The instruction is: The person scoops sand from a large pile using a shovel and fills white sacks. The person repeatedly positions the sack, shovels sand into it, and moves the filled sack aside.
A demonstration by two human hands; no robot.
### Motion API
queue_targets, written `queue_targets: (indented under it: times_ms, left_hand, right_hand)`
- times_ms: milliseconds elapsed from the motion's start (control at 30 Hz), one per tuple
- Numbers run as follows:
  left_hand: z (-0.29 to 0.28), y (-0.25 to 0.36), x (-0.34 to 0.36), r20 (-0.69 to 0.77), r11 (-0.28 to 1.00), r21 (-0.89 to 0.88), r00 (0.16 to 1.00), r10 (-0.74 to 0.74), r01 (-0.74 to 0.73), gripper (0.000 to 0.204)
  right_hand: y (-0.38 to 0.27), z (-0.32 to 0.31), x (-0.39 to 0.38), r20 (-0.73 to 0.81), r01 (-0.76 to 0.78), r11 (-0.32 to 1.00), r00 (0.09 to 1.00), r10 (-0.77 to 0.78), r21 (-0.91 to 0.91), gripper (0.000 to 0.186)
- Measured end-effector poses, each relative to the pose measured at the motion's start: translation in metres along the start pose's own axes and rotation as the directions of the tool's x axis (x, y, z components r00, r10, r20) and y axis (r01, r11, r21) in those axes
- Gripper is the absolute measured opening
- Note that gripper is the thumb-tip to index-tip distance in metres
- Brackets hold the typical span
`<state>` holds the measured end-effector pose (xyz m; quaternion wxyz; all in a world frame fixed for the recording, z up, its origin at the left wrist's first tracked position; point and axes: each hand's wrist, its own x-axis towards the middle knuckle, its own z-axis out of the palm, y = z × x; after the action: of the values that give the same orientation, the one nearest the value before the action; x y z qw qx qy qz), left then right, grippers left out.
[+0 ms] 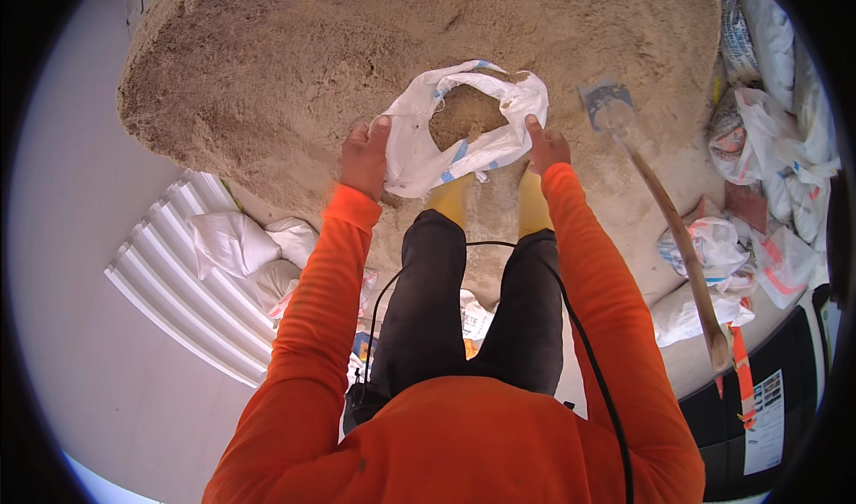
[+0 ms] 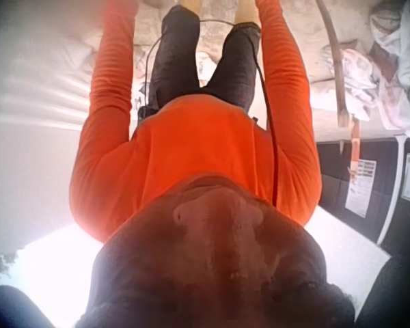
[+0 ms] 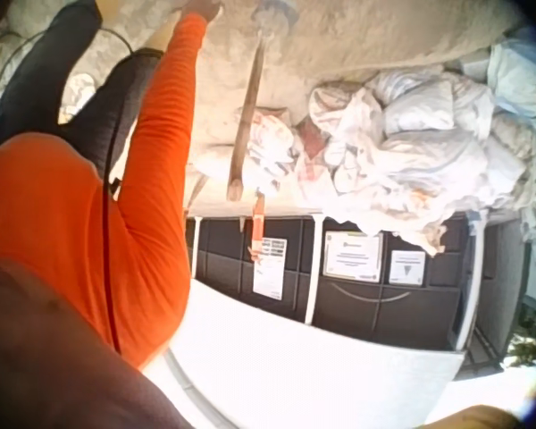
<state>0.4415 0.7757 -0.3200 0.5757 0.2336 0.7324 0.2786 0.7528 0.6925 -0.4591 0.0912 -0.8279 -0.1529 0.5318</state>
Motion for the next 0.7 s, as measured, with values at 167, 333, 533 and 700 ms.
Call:
queue_targets:
  times_ms: [167,333,533,700]
  left_hand:
    - [-0.003,-0.001,0.024,0.128,0.878,0.449,0.984,0.121,-0.166,0.028]
    - [0.027,0.032,0.08,-0.105,0.868,-0.464,0.984,0.142,-0.175,0.022]
    - [0.097,0.009,0.019,0.098,0.929,-0.276,0.969,-0.228,0.246,0.018]
    - [0.018,-0.02,-0.109,0.109,0.942,-0.154,0.952,-0.284,0.299,0.012]
  right_hand:
    - [-0.031,0.018,0.023,0.005,-0.008,0.982,1.0,0.009,-0.189,0.056]
    - [0.005,-0.048,-0.002,0.262,-0.018,0.971,0.962,0.081,-0.237,0.048]
    - [0.064,-0.107,-0.079,0.298,-0.299,0.945,0.897,0.326,-0.135,0.054]
    - [0.083,-0.117,-0.111,0.354,-0.418,0.894,0.87,0.342,0.164,0.041]
